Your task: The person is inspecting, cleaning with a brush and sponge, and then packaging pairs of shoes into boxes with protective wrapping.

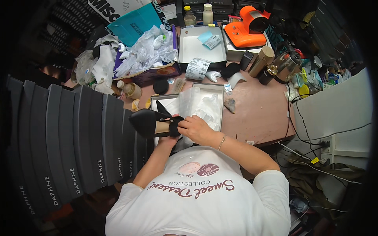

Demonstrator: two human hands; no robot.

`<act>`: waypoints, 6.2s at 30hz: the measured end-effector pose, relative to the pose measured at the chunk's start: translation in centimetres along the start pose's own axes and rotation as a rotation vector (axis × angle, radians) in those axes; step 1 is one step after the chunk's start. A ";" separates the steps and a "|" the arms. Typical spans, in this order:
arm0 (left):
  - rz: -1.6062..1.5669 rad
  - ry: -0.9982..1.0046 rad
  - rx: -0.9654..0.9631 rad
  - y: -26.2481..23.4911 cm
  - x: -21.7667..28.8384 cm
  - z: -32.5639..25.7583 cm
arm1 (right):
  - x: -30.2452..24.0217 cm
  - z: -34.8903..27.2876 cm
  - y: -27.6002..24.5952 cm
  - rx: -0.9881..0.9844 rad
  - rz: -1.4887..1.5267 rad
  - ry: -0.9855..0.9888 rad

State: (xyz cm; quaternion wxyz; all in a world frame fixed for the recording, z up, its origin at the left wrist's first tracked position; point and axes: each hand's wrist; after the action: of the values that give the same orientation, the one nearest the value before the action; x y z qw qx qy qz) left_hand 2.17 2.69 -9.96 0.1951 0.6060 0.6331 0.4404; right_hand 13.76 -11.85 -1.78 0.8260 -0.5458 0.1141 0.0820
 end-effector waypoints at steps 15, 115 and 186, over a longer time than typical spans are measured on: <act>0.470 0.134 -0.106 2.3 -0.6 -0.9 | -1.8 -2.3 0.7 -0.310 -0.023 0.092; 0.289 0.058 -0.268 6.0 3.5 -4.9 | -0.4 2.4 -4.7 0.229 0.581 0.422; 1.466 0.808 -0.297 5.0 1.2 -7.3 | -0.8 -2.0 0.3 0.180 1.426 0.726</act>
State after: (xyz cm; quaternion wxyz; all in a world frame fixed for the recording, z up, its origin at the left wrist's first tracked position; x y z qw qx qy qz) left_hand -0.78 0.90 -1.79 -0.3030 0.6272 0.0371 0.7166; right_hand 12.68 -13.57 -2.53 0.5272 -0.2656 0.7025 0.3975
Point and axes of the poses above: each hand's wrist, its own z-axis towards the middle knuckle, its own y-axis out of the palm, x = y × z, and after that the axes turned 8 degrees about -z, right-handed
